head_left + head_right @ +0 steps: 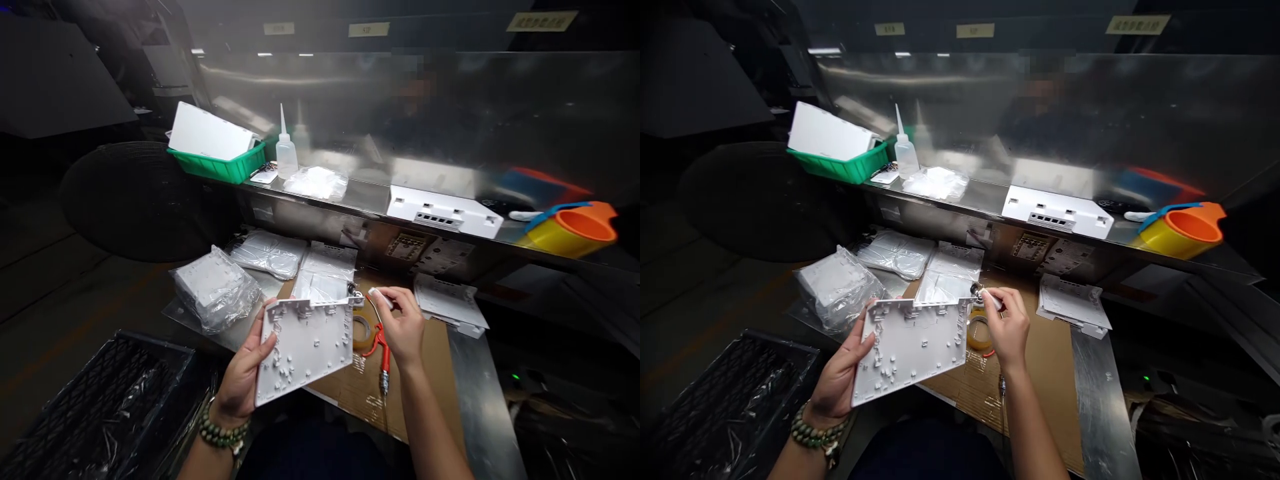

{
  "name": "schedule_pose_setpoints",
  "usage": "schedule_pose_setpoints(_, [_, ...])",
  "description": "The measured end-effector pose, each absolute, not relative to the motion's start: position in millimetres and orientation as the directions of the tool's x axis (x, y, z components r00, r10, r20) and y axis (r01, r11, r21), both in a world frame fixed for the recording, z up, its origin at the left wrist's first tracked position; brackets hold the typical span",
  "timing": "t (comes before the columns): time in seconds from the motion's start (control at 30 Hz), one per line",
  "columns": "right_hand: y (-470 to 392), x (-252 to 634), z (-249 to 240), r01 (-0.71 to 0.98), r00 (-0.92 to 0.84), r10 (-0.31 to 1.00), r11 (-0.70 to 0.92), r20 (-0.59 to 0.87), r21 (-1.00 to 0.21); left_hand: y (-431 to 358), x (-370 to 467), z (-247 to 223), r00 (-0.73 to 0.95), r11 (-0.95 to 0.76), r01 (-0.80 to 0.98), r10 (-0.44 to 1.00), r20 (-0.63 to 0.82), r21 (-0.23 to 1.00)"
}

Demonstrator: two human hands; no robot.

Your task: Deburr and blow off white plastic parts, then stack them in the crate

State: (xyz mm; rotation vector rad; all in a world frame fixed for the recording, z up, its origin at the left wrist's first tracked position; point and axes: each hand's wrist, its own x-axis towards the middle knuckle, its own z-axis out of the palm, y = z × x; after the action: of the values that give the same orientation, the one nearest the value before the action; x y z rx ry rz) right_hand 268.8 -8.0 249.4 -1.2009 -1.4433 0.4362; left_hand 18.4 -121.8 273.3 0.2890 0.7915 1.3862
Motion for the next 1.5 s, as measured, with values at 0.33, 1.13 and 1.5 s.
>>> schedule_pose_setpoints(0.33, [-63, 208, 288, 0.283, -0.083, 0.688, 0.71, 0.721, -0.645, -117, 72, 285, -0.071, 0.108, -0.482, 0.984, -0.162, 0.869])
schedule_pose_setpoints(1.13, [-33, 280, 212, -0.315, 0.204, 0.96, -0.119, -0.189, -0.942, -118, 13, 250, -0.028, 0.126, -0.65, 0.981, -0.189, 0.749])
schedule_pose_setpoints(1.5, [-58, 257, 255, -0.414, 0.231, 0.934, 0.349, 0.274, -0.84, -82, -12, 245, 0.057, -0.692, 0.128, 0.72, 0.691, 0.711])
